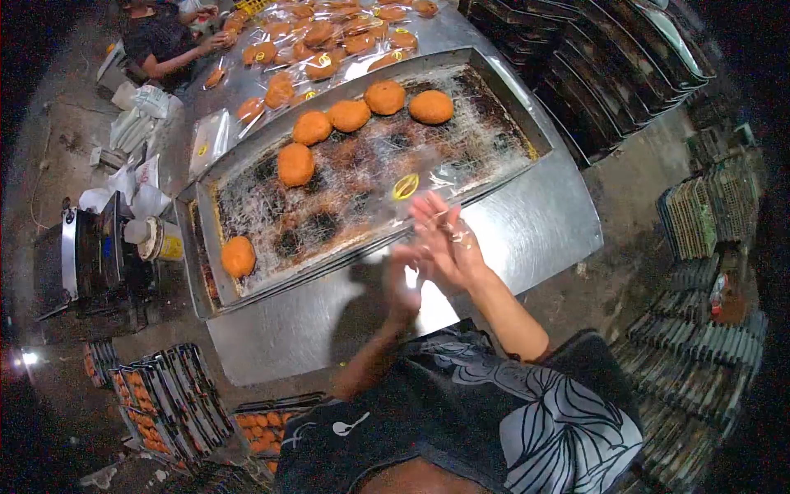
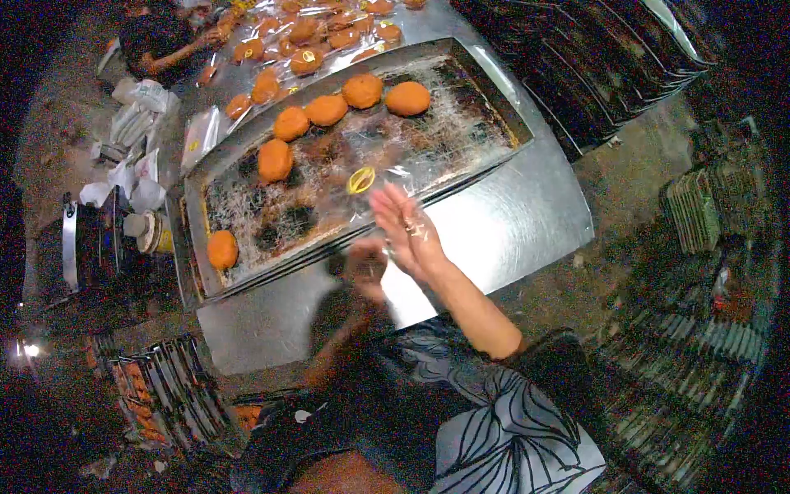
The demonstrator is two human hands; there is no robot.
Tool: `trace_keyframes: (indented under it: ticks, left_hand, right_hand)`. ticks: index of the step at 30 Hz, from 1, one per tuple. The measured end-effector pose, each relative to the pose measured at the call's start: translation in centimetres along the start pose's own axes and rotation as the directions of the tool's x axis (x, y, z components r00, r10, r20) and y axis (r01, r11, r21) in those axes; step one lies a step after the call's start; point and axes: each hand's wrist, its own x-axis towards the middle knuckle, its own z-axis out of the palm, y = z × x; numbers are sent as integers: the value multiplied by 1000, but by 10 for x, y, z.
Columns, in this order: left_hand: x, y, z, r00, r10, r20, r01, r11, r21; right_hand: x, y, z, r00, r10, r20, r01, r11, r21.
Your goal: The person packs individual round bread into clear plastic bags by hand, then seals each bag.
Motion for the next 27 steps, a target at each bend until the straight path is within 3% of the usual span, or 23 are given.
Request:
trace_keyframes:
  ticks: [1, 2, 3, 4, 5, 6, 7, 8, 9, 10, 11, 12, 14, 16, 17, 18, 19, 21, 22, 23, 24, 25, 27]
  left_hand:
    - [22, 25, 7, 998, -57, -37, 52, 989, -137]
    - [30, 17, 10, 997, -64, -43, 57, 988, -140]
    - [34, 8, 11, 954, -231, -192, 7, 658, -753]
    - [41, 7, 11, 878, -437, -195, -202, 33, -979]
    - [53, 11, -16, 926, -378, 0, 129, 317, -940]
    - [68, 23, -48, 900, -384, 206, 407, 571, -713]
    - [74, 10, -62, 898, -440, -3, 212, 437, -874]
    - [84, 58, -52, 864, -469, -185, 168, 614, -771]
    - [88, 56, -64, 863, -411, -293, 58, 656, -752]
    - [92, 55, -78, 848, -350, -397, -51, 692, -720]
    - [91, 63, -84, 838, -351, -417, -63, 698, -713]
    - [90, 76, -89, 804, -427, -414, -59, 635, -770]
    - [95, 89, -105, 776, -480, -410, -67, 583, -810]
    - [88, 89, -122, 772, -477, -420, -178, 473, -863]
    - [89, 79, -135, 759, -485, -434, -218, 439, -872]
    - [92, 78, -135, 766, -477, -430, -217, 439, -872]
    - [93, 78, -134, 734, -477, -484, -244, 481, -842]
    - [95, 87, -111, 667, -508, -545, -288, 499, -818]
    - [91, 80, -106, 677, -517, -524, -263, 495, -828]
    - [86, 69, -102, 795, -383, -469, -183, 586, -789]
    - [85, 73, -94, 891, -244, -382, -128, 673, -728]
    - [82, 82, -90, 940, -267, -213, -56, 496, -866]
    - [75, 88, -79, 958, -263, -117, 28, 491, -871]
  right_hand:
    - [5, 7, 4, 995, 40, 93, -48, 996, 80]
    - [7, 14, 7, 979, 77, 189, -107, 982, 158]
    - [0, 18, 13, 911, 354, 212, -382, 918, 111]
    - [6, 31, 14, 868, 467, 169, -479, 877, 36]
    - [18, 24, 9, 852, 502, 151, -438, 840, -322]
    - [37, 5, 6, 839, 529, 126, -341, 691, -637]
    - [66, -30, 12, 841, 497, 213, 211, 61, -976]
    - [112, -44, -8, 713, 251, 654, 697, -159, -699]
    - [146, -73, -1, 788, 119, 604, 615, -89, -784]
    - [223, -89, -58, 711, 133, 691, 647, -509, -568]
    - [235, -101, -68, 871, 84, 484, 323, -840, -435]
    - [272, -108, -106, 793, 200, 576, 505, -744, -437]
    - [262, -98, -81, 909, 3, 416, 380, -415, -827]
    - [185, -68, -18, 973, -42, 229, 228, -19, -973]
    - [154, -42, -6, 880, -175, 442, 440, -56, -896]
    - [121, -17, 6, 721, -295, 627, 621, -127, -774]
    - [75, -4, 37, 527, -366, 767, 633, -434, -641]
    - [46, 24, 67, 388, -283, 877, 743, -466, -480]
    - [40, 33, 73, 325, -252, 912, 765, -497, -410]
    - [31, 33, 76, 335, -260, 906, 747, -513, -423]
    - [21, 30, 81, 461, -273, 844, 713, -453, -536]
    - [12, 27, 84, 574, -276, 771, 667, -389, -636]
    - [-13, 40, 71, 562, -341, 754, 649, -384, -657]
